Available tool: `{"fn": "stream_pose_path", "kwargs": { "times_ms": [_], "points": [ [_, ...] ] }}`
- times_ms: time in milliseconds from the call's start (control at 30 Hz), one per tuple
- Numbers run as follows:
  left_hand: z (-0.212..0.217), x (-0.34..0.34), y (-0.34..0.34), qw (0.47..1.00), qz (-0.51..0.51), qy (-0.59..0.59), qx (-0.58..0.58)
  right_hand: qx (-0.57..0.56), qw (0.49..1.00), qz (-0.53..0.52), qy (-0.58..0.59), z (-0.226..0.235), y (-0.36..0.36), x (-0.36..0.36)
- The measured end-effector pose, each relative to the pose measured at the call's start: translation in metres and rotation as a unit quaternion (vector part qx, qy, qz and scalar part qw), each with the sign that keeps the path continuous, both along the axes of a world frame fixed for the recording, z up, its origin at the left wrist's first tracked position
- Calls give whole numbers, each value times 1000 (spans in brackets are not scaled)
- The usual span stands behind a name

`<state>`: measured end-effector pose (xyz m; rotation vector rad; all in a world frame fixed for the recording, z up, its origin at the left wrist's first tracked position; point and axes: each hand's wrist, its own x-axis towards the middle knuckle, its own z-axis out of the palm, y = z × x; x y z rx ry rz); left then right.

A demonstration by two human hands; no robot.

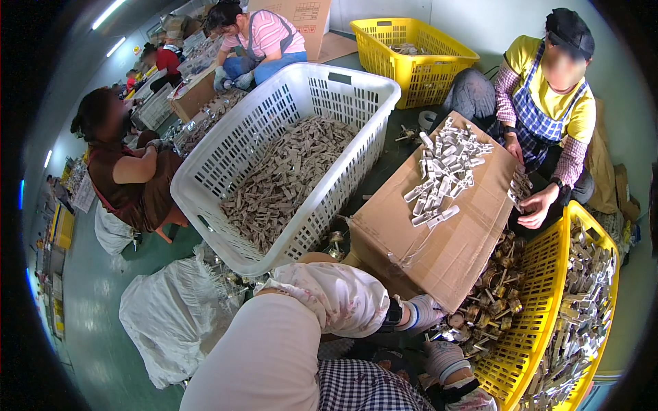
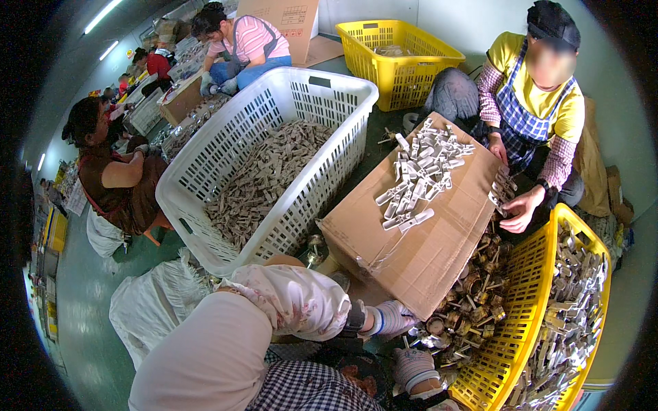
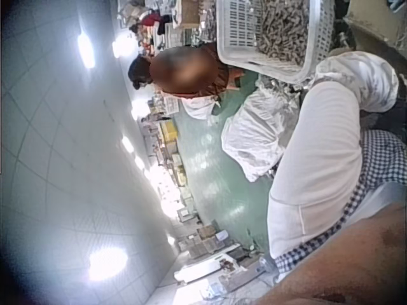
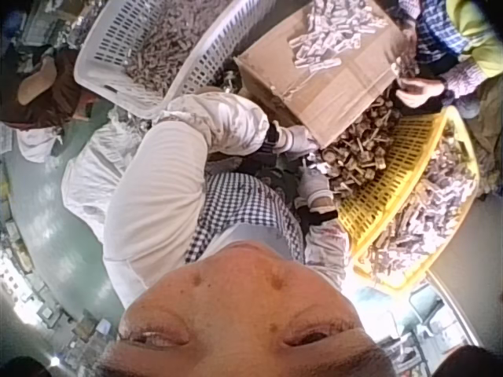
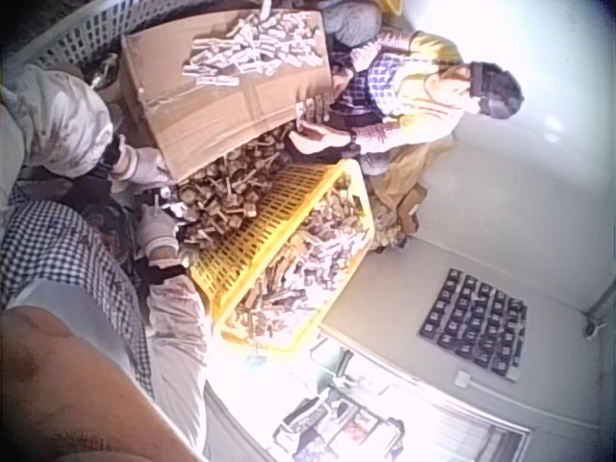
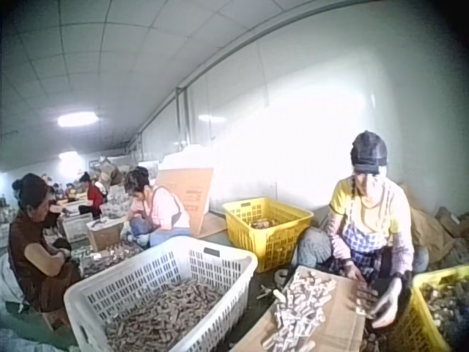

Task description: Sorting small white and silver plastic components from bulk containers into organized batches.

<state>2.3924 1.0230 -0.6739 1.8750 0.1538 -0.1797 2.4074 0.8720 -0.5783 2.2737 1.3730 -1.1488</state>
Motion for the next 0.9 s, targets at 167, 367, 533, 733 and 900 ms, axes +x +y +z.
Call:
{"fn": "stream_pose_path", "kwargs": {
  "times_ms": [167,367,533,733,900],
  "points": [
    [15,0,3,998,-2,58,-20,14,1000,1,1,-3,-3,1],
    [3,0,0,999,-3,14,-30,17,1000,1,1,-5,-4,1],
    [-7,1,-1,999,2,43,-21,20,1000,1,-3,-9,-6,0],
    [-5,-1,-1,999,10,31,-27,17,1000,0,-6,-7,-5,-1],
    [-5,-1,-1,1000,10,17,-20,18,1000,-5,-2,-7,-6,0]
  ]
}}
